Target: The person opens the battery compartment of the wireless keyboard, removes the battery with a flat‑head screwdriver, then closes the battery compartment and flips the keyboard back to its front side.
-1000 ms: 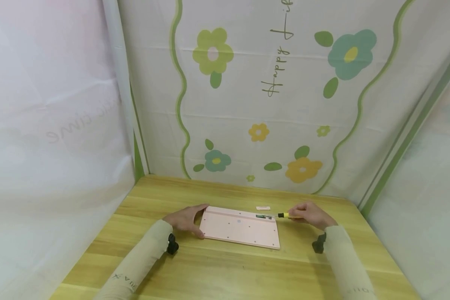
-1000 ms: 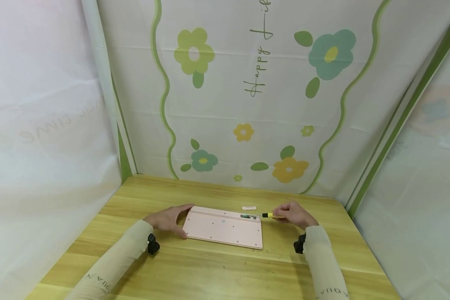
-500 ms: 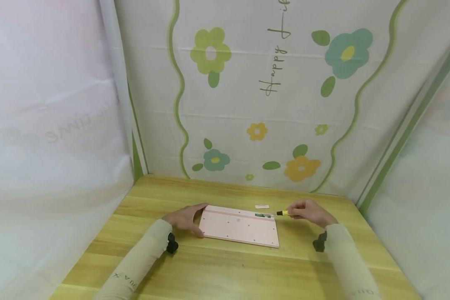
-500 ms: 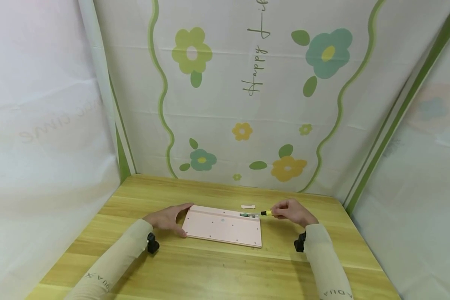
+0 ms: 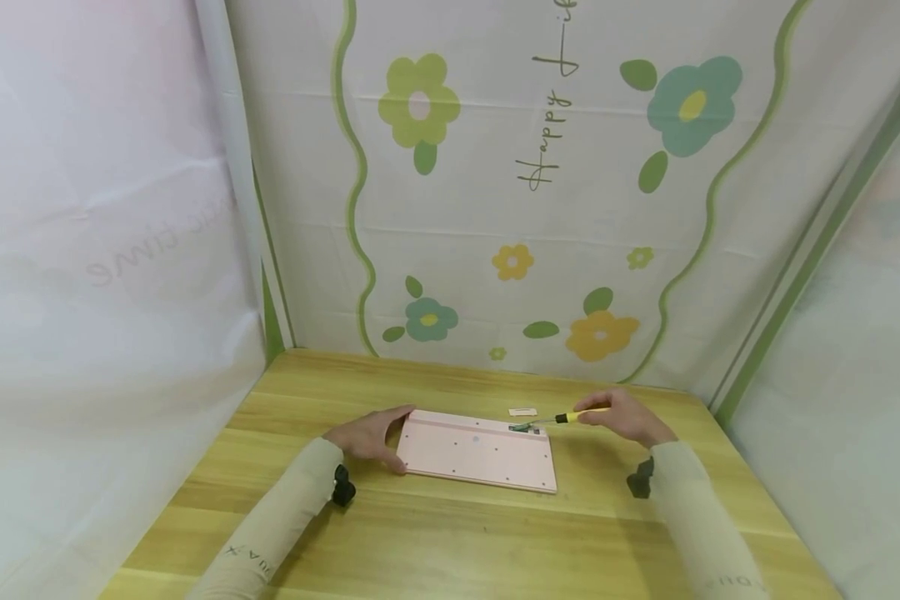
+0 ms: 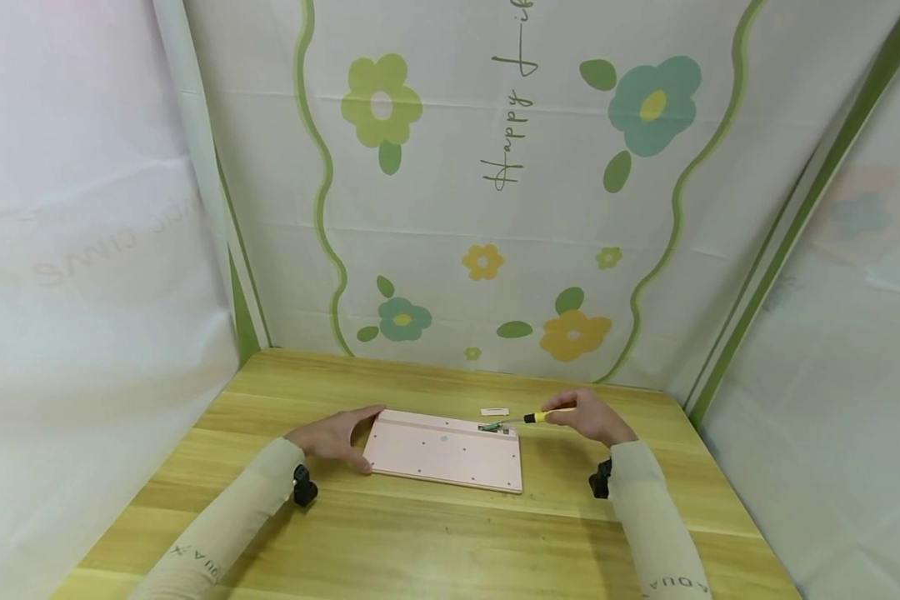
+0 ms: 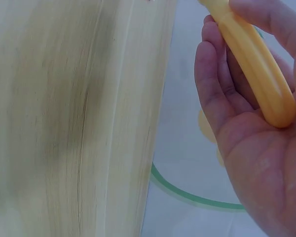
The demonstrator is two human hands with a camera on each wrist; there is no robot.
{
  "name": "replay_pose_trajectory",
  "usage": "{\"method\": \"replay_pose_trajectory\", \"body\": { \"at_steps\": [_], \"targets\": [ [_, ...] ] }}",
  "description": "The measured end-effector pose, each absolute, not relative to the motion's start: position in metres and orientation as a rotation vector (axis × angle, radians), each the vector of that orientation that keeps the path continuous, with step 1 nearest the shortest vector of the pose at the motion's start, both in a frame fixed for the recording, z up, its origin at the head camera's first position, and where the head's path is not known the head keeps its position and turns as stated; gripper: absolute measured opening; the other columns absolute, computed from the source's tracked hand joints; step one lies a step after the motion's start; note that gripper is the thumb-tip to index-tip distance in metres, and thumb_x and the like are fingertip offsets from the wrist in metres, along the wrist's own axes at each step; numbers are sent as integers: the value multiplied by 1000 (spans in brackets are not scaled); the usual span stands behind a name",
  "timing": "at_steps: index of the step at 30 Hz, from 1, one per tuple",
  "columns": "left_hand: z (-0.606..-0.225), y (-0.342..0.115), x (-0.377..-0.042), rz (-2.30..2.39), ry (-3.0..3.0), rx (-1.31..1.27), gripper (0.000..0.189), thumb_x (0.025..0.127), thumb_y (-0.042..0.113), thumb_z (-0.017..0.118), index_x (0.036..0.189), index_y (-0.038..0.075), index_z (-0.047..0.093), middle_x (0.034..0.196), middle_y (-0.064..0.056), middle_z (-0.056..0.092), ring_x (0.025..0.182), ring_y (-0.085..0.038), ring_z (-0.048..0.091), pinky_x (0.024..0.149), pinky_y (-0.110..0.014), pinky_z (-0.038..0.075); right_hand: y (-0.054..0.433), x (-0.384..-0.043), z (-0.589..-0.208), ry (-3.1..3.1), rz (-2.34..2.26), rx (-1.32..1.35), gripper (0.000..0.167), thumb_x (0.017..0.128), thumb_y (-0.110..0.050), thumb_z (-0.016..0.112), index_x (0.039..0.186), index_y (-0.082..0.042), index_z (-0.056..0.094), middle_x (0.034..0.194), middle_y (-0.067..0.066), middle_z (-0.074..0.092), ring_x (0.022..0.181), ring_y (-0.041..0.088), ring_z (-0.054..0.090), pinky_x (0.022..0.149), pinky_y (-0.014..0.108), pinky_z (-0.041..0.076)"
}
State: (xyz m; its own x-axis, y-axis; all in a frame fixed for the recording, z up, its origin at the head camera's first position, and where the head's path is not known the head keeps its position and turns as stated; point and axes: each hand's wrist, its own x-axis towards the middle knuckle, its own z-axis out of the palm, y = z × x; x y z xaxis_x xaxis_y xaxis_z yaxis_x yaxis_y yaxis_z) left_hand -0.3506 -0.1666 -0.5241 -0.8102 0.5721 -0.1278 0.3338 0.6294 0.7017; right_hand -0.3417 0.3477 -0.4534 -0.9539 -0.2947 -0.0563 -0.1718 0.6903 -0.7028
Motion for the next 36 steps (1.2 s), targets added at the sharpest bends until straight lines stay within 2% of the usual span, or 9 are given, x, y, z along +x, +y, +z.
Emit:
{"method": "replay_pose_trajectory", "body": {
  "at_steps": [3,10,18,22,25,32,36],
  "targets": [
    [-525,-167,-350,979,2522,713,123,72,40,99,168,10,27,172,-17,32,160,-40,30,129,-59,30,350,-340,-452,2732,-1109,-396,29,100,-29,74,121,-9,77,127,12,73,117,27,66,98,49,58],
    [-525,-166,-350,980,2519,708,124,72,41,99,168,10,27,173,-17,31,160,-39,29,129,-58,30,353,-339,-455,2721,-1125,-427,23,97,-23,78,115,-8,79,121,13,76,107,21,66,90,38,56],
    [-524,-166,-349,961,2539,693,123,72,41,99,168,11,28,172,-16,33,160,-38,30,129,-57,30,357,-338,-461,2766,-1081,-430,25,95,-26,79,116,-11,80,131,14,73,117,24,65,95,37,54],
    [-524,-166,-350,963,2537,699,122,73,40,98,168,10,28,172,-16,33,160,-38,30,130,-58,30,365,-337,-461,2800,-1063,-392,28,96,-31,78,118,-14,79,129,11,74,118,25,65,94,37,54],
    [-524,-166,-350,964,2534,709,123,73,40,99,168,10,27,172,-17,33,160,-39,30,129,-58,30,375,-333,-461,2818,-1073,-371,27,98,-32,77,120,-16,79,131,11,73,121,29,65,96,40,56],
    [-526,-166,-351,956,2535,715,123,72,41,99,168,10,27,172,-17,33,160,-39,31,129,-58,30,397,-320,-463,2884,-1103,-340,33,101,-32,73,126,-11,75,144,22,64,136,46,56,102,59,55],
    [-526,-167,-351,970,2529,715,123,72,40,99,168,10,28,172,-17,33,160,-40,31,129,-59,30,408,-314,-468,2959,-1080,-316,34,101,-32,73,126,-9,75,142,23,66,133,47,58,102,59,55]
  ]
}}
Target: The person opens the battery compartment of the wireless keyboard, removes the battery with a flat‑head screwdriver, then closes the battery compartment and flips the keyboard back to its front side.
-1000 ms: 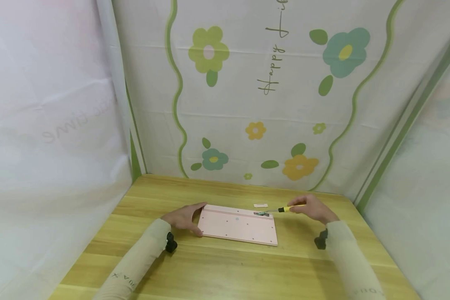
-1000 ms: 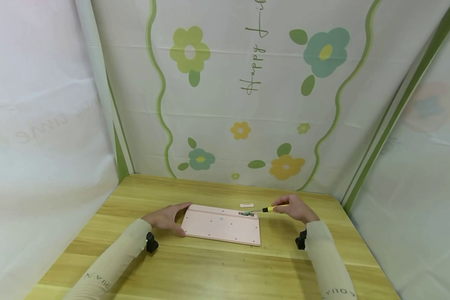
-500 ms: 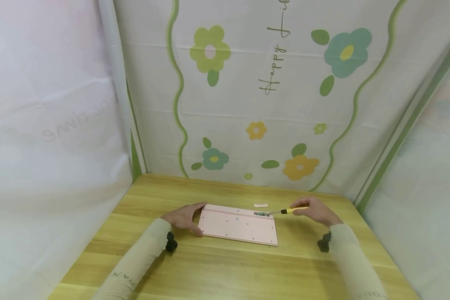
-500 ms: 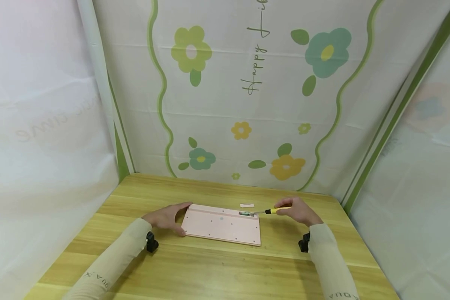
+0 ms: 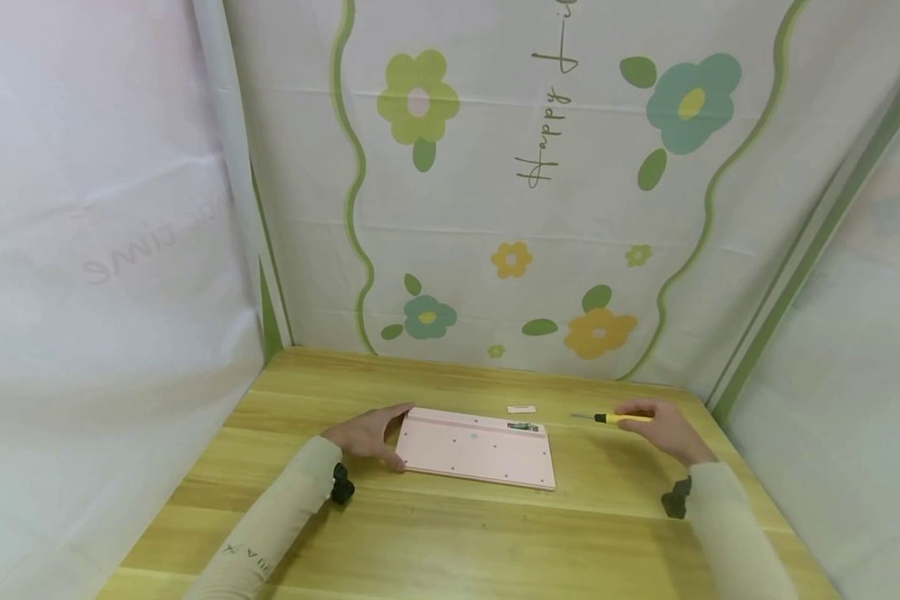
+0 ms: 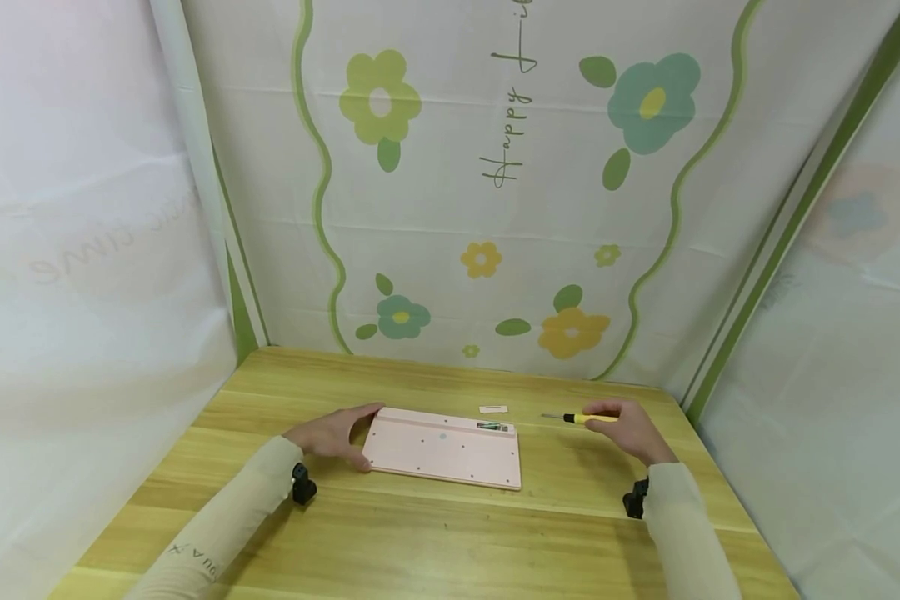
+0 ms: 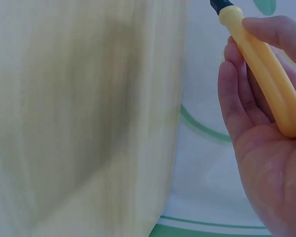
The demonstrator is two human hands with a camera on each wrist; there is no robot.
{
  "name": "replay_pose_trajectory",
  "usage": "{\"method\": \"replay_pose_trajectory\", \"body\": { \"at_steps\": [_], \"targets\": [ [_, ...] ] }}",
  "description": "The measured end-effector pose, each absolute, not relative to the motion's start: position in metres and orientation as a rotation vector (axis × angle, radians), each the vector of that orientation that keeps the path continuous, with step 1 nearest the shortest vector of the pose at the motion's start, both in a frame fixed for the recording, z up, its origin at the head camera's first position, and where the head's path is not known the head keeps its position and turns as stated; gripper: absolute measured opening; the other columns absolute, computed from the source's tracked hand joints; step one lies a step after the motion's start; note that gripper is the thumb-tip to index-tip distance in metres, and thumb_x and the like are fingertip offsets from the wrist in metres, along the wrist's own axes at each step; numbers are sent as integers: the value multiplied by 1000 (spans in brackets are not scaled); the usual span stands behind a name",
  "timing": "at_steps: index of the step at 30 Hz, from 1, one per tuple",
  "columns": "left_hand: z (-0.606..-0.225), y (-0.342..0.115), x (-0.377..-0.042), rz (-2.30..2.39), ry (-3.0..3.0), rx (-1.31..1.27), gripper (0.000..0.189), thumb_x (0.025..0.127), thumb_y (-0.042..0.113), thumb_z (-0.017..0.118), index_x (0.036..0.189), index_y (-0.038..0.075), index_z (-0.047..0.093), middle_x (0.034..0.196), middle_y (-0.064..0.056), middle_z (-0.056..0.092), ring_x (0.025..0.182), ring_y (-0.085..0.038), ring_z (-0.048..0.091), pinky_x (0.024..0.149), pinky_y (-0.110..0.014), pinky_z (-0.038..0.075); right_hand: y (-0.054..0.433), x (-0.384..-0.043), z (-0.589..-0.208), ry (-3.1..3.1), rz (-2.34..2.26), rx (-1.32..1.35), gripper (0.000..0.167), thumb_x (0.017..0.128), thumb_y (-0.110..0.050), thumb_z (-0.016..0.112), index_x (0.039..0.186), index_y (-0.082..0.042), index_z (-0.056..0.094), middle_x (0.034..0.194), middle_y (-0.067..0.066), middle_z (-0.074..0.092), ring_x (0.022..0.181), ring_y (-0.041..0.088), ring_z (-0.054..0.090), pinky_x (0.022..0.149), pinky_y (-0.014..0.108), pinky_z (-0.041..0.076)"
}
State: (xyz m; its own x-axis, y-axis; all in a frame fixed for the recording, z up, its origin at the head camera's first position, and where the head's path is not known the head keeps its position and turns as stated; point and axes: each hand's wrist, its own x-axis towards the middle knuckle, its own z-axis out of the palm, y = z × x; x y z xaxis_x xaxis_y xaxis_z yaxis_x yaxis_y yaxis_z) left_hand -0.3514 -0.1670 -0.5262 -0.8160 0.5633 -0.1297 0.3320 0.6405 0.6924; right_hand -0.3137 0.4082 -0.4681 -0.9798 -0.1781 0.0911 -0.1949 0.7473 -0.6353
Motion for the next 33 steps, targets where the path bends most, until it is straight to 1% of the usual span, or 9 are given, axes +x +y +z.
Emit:
{"method": "replay_pose_trajectory", "body": {
  "at_steps": [3,8,11,15,17,19,24,29,33],
  "targets": [
    [-525,-167,-351,968,2530,715,123,72,40,99,168,10,28,172,-18,33,160,-40,30,129,-59,30,416,-309,-473,-2893,1036,293,33,100,-30,75,124,-8,76,136,22,69,128,44,62,98,52,57],
    [-524,-167,-352,957,2537,713,123,72,41,99,168,9,28,172,-17,33,160,-39,31,129,-58,30,425,-304,-487,-2871,1042,246,31,98,-27,78,120,-7,77,130,21,73,122,42,66,89,26,55],
    [-522,-167,-349,962,2534,710,122,73,40,98,168,9,28,172,-18,33,160,-39,31,129,-58,30,426,-300,-495,-2856,1027,219,29,96,-25,79,118,-7,78,127,20,75,117,32,68,85,18,53],
    [-521,-166,-347,967,2529,711,121,74,39,98,168,9,27,172,-17,33,160,-39,30,130,-57,29,426,-297,-504,-2846,993,190,27,95,-25,80,115,-7,80,124,19,76,112,28,69,85,20,53],
    [-522,-166,-347,970,2526,714,121,74,39,98,168,9,27,172,-17,33,160,-38,30,130,-57,29,427,-297,-508,-2846,974,181,27,95,-27,80,115,-8,80,124,19,76,115,34,69,86,21,53],
    [-522,-166,-348,964,2529,715,121,74,40,98,168,10,27,172,-16,32,160,-38,30,130,-57,29,428,-299,-510,-2847,941,180,26,95,-28,80,114,-9,81,124,17,77,115,34,70,88,22,53],
    [-521,-167,-348,962,2532,716,123,73,39,98,168,10,27,172,-18,32,160,-40,30,129,-59,29,426,-300,-511,-2848,886,253,21,93,-23,83,107,-8,81,115,16,79,106,33,74,86,25,56],
    [-521,-167,-348,959,2532,715,123,73,40,98,168,9,26,172,-17,32,160,-39,29,130,-58,28,424,-300,-516,-2899,883,271,18,91,-19,84,103,-6,80,106,12,80,94,24,75,80,23,57],
    [-521,-167,-347,963,2525,727,122,73,39,98,168,8,27,172,-19,33,160,-41,30,129,-60,29,422,-300,-523,-2931,869,275,17,90,-17,83,102,-5,79,103,10,80,91,20,74,77,22,56]
  ]
}}
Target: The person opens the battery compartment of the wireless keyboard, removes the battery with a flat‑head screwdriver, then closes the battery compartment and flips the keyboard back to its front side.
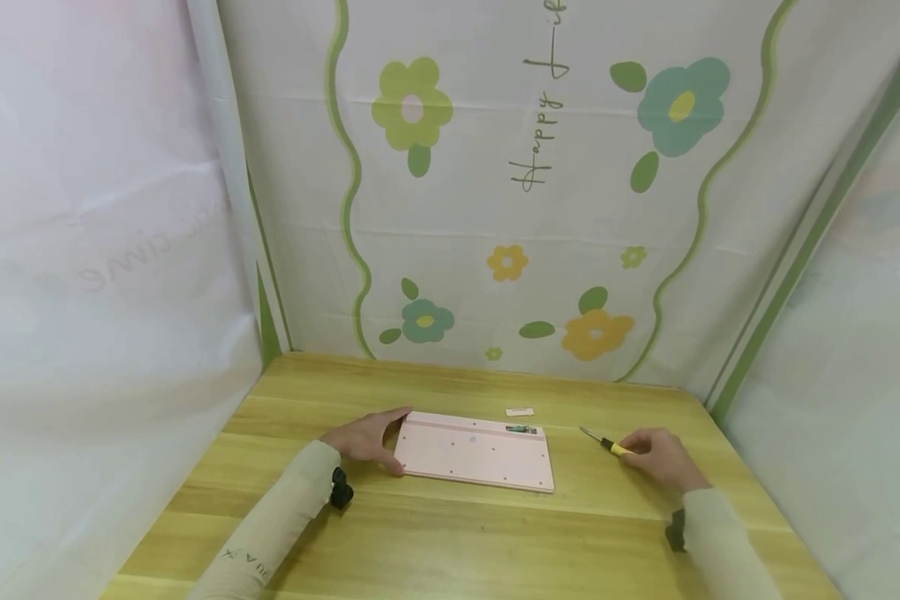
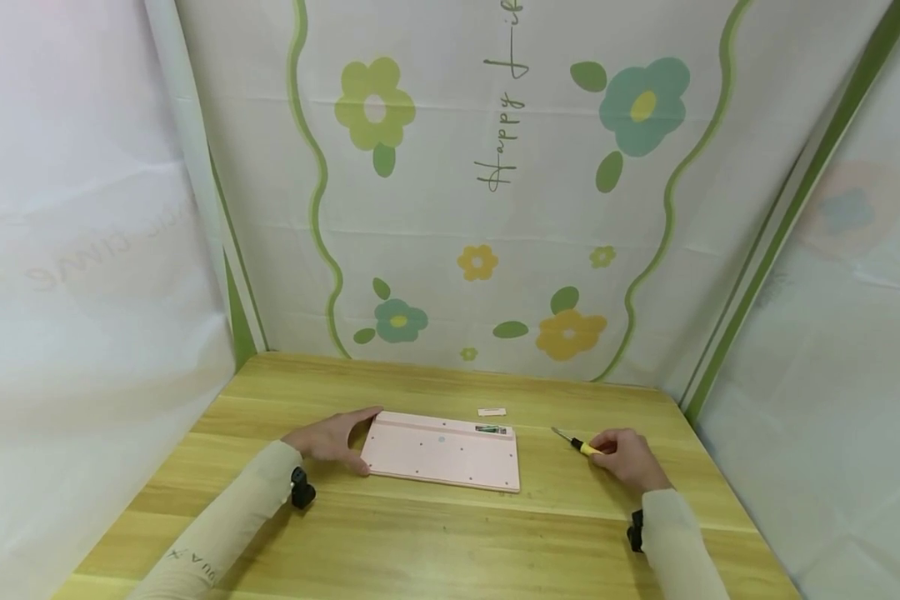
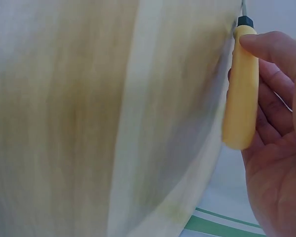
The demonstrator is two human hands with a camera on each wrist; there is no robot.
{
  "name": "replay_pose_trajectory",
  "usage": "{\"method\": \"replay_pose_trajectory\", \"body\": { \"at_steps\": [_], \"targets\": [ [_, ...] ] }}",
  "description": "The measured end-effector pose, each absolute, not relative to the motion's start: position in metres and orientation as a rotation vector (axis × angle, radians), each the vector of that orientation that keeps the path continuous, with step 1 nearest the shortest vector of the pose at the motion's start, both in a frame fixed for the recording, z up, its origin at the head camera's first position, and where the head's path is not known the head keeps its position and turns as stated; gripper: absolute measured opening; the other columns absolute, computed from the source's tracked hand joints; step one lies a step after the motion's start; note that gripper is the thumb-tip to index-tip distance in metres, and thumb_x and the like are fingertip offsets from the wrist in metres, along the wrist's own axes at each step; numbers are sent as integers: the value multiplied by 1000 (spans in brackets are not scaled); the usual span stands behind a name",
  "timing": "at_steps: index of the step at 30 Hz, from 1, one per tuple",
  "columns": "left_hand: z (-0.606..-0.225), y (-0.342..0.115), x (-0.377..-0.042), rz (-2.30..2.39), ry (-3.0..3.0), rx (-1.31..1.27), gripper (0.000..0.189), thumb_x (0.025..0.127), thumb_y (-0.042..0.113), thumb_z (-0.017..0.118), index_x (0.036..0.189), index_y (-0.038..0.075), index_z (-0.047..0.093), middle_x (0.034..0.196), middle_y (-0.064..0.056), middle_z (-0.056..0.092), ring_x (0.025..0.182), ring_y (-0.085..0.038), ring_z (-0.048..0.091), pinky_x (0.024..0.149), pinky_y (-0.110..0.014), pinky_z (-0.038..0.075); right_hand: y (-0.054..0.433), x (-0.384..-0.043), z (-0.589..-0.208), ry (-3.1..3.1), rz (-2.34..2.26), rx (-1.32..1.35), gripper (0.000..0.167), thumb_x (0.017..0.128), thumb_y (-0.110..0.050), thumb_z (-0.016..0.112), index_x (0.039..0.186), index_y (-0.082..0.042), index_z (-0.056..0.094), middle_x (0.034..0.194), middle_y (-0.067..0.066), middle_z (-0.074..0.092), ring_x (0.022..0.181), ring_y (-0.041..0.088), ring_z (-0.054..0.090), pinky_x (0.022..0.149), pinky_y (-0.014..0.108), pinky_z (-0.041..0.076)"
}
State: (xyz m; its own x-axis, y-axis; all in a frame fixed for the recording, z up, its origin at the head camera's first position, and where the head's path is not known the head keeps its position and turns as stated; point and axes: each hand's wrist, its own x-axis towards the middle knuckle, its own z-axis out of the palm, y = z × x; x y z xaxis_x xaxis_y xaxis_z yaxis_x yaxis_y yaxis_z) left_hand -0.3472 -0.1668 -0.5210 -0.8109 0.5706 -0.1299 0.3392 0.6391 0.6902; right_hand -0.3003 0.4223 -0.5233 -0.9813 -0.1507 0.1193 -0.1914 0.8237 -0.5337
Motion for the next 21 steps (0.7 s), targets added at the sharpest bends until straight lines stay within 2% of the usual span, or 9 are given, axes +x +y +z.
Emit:
{"method": "replay_pose_trajectory", "body": {
  "at_steps": [15,21],
  "targets": [
    [-521,-166,-348,967,2528,701,123,72,39,99,168,9,28,172,-18,33,160,-39,30,130,-57,28,419,-302,-526,-2958,870,262,17,92,-15,82,103,-4,78,103,10,80,91,21,74,74,25,59],
    [-518,-165,-347,958,2527,696,122,73,37,98,168,10,27,172,-17,33,160,-39,30,130,-57,28,419,-302,-525,-2959,886,267,18,91,-14,82,105,-3,77,103,11,79,91,19,74,75,23,58]
  ]
}}
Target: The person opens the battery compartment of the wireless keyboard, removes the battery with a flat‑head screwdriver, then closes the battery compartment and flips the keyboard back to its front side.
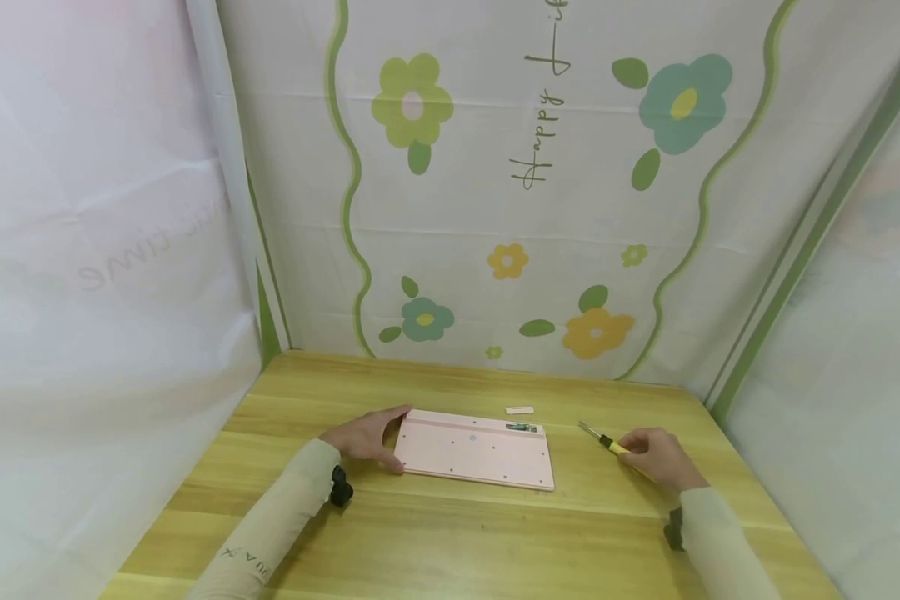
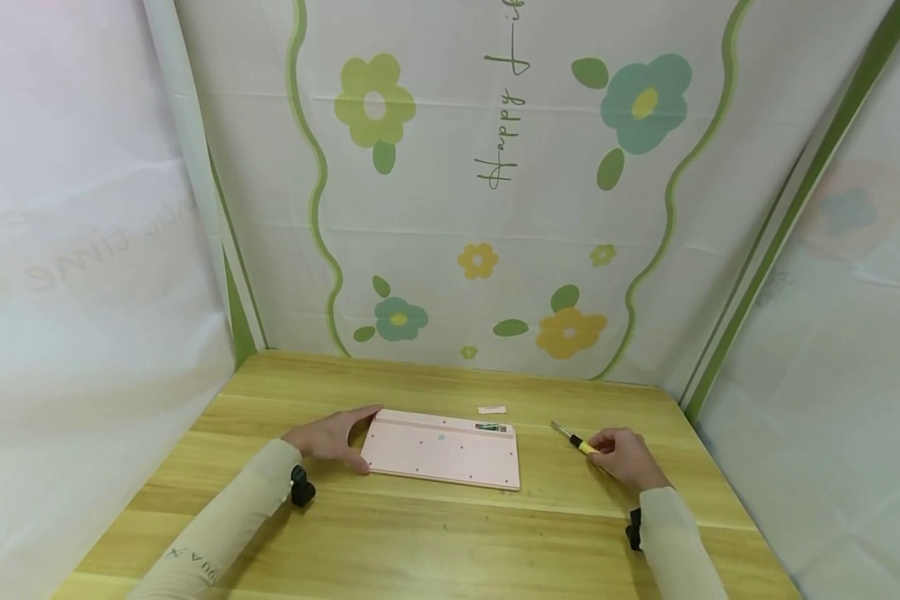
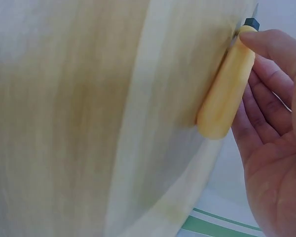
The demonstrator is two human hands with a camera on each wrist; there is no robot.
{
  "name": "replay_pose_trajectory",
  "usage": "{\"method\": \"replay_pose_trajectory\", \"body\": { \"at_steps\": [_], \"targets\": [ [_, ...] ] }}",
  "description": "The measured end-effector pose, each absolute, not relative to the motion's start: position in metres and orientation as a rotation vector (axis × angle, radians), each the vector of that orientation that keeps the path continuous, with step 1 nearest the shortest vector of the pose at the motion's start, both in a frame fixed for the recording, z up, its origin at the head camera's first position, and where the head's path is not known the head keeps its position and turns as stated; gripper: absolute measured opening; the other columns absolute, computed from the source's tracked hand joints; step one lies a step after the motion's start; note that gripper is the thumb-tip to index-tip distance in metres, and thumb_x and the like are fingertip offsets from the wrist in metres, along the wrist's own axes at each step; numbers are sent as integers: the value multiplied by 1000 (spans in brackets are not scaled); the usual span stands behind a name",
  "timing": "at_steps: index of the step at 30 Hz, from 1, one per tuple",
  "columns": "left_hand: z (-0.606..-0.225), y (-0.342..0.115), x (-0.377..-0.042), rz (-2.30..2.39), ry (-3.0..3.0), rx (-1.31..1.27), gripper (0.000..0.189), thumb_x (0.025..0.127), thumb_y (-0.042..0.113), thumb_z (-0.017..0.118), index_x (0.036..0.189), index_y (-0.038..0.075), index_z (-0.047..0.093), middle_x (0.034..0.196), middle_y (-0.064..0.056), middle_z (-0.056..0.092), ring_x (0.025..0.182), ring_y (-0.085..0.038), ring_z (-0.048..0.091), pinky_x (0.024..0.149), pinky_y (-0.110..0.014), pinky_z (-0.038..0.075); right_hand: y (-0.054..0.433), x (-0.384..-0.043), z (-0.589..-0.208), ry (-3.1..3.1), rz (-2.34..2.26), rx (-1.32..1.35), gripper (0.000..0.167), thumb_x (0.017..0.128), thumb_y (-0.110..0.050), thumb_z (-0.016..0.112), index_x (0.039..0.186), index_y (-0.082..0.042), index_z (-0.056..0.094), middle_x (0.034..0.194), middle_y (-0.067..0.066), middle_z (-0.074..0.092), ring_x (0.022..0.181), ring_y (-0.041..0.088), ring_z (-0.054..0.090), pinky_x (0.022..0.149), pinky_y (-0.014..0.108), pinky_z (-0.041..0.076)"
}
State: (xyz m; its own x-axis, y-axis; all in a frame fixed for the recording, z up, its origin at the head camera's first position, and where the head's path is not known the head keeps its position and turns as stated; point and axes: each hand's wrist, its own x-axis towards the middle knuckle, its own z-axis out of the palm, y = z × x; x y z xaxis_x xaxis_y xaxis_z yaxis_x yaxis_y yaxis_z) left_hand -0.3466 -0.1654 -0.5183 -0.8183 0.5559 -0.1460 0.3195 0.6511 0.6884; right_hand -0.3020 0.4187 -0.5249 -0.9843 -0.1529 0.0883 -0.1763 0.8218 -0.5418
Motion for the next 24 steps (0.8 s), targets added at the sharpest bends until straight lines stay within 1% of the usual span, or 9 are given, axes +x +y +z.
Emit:
{"method": "replay_pose_trajectory", "body": {
  "at_steps": [3,5,7,9,14,16,20,24],
  "targets": [
    [-518,-165,-346,950,2532,693,121,73,37,98,168,11,28,172,-17,33,160,-39,30,130,-58,28,419,-302,-520,-2956,884,316,22,91,-14,82,107,0,76,105,14,79,92,21,74,78,24,60],
    [-518,-165,-346,957,2531,690,121,73,37,98,168,11,28,172,-17,33,160,-39,30,130,-58,28,417,-301,-516,-2948,873,342,24,90,-12,83,108,1,76,106,15,79,94,23,75,80,25,61],
    [-519,-165,-347,964,2528,686,121,73,37,98,168,11,28,172,-16,33,161,-38,30,131,-57,28,416,-301,-511,-2939,831,405,26,90,-12,82,110,3,76,107,16,79,95,27,75,81,28,62],
    [-519,-164,-347,973,2525,686,122,72,37,99,168,10,28,172,-17,33,160,-39,30,130,-58,28,412,-302,-506,-2937,787,442,27,90,-13,82,112,3,76,109,16,79,97,30,75,84,32,63],
    [-519,-165,-347,975,2526,684,122,72,37,99,168,9,28,172,-17,33,160,-39,30,130,-58,28,394,-309,-493,-2967,739,544,31,93,-14,81,117,4,74,114,18,78,103,35,73,91,50,62],
    [-519,-165,-347,970,2529,684,122,72,37,99,168,10,28,172,-17,33,160,-39,30,130,-57,29,383,-313,-488,-2980,736,585,30,93,-13,80,117,4,74,114,19,77,104,36,73,92,54,61],
    [-520,-165,-348,962,2532,693,122,73,38,99,168,10,27,172,-17,33,160,-39,30,130,-58,29,353,-319,-479,-2971,712,696,28,92,-7,80,115,6,73,113,21,77,102,36,74,91,52,62],
    [-522,-165,-348,955,2529,702,123,73,40,98,168,10,27,172,-16,32,160,-38,30,130,-57,29,323,-325,-477,-2940,682,800,30,89,-5,81,115,8,73,112,20,76,101,34,74,90,47,63]
  ]
}}
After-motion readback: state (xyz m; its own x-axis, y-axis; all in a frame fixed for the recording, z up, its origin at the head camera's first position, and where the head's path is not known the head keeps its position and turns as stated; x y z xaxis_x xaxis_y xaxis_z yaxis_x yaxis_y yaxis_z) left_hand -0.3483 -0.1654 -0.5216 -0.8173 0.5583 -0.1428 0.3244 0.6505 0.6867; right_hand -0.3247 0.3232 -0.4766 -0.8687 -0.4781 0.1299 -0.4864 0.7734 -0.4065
